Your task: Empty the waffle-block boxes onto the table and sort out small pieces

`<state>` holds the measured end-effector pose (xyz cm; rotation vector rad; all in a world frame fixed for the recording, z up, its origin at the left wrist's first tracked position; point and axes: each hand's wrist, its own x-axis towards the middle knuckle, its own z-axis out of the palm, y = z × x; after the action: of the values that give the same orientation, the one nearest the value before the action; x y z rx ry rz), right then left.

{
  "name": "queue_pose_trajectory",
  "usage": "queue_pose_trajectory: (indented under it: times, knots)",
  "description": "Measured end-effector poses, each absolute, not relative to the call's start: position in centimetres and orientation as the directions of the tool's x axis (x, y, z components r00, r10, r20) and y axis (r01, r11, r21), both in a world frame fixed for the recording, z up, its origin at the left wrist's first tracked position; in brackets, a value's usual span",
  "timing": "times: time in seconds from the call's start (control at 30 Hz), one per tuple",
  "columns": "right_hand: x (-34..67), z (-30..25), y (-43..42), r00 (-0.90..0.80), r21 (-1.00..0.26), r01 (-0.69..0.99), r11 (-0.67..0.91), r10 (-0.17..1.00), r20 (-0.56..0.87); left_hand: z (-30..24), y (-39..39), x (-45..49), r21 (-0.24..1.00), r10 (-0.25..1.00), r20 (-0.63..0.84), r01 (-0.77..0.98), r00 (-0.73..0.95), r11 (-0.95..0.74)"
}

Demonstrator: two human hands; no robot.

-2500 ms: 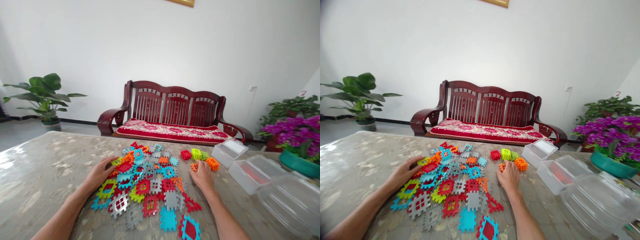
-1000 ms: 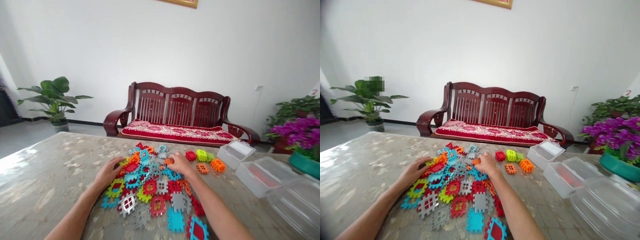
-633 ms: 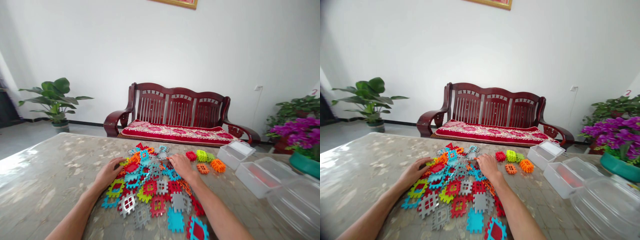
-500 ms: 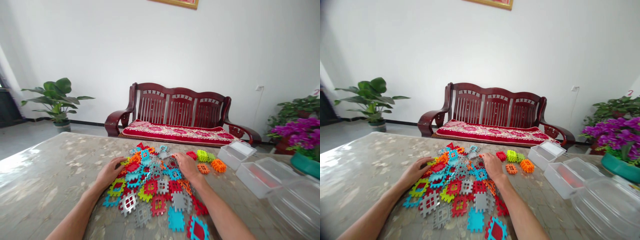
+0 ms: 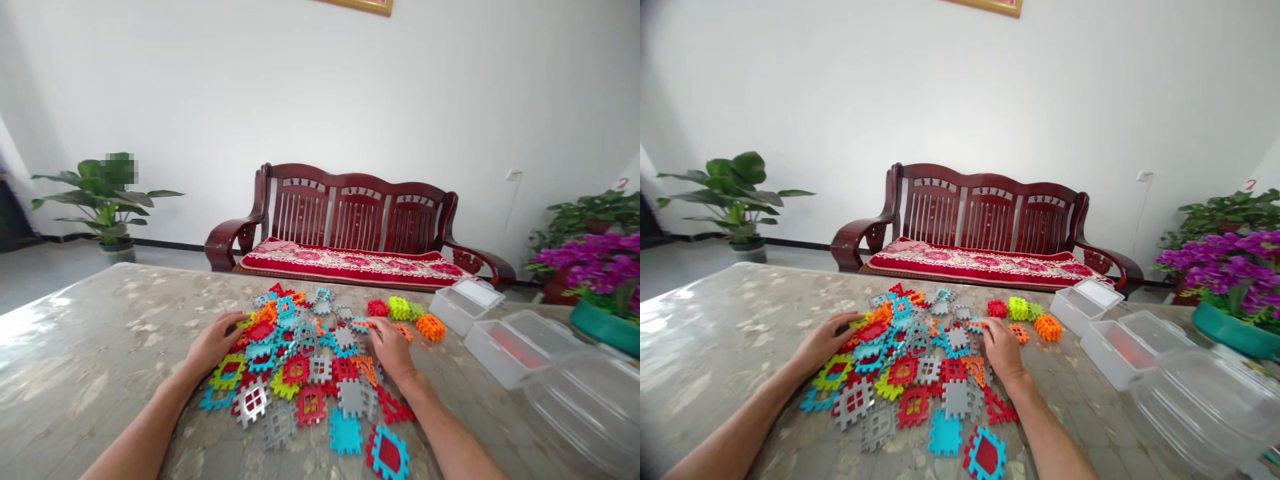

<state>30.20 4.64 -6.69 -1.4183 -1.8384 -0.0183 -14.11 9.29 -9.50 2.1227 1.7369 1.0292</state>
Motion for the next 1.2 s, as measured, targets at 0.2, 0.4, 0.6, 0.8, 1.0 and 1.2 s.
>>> queue_pose_trajectory:
  times: [0.2, 0.4, 0.6, 0.8, 1.0, 1.2]
  knots:
    - [31.5, -6.9, 4.3, 0.068, -0.563, 0.774, 0.288, 0.847, 0.527, -10.0, 9.4, -14.5, 0.564, 0.923, 0.377, 0.772, 0.074, -0.293]
    - [31.3, -6.2, 3.0, -0.068, -0.441, 0.855, 0.274, 0.902, 0.427, -10.2, 9.7, -14.6, 0.560, 0.923, 0.377, 0.774, 0.077, -0.294]
    - [31.0, -5.6, 2.9, -0.086, -0.422, 0.878, 0.225, 0.943, 0.322, -10.1, 9.7, -14.6, 0.563, 0.926, 0.370, 0.774, 0.078, -0.290]
    - [30.1, -4.8, 2.5, -0.037, -0.337, 0.930, 0.143, 0.953, 0.302, -10.6, 10.1, -14.9, 0.549, 0.922, 0.375, 0.779, 0.093, -0.302]
    - [29.2, -4.2, 2.2, 0.007, -0.301, 0.950, 0.089, 0.953, 0.303, -10.8, 10.5, -15.2, 0.541, 0.915, 0.390, 0.778, 0.105, -0.320]
    - [28.6, -4.5, 2.3, 0.035, -0.320, 0.945, 0.070, 0.950, 0.312, -11.1, 10.6, -15.3, 0.534, 0.910, 0.400, 0.780, 0.107, -0.326]
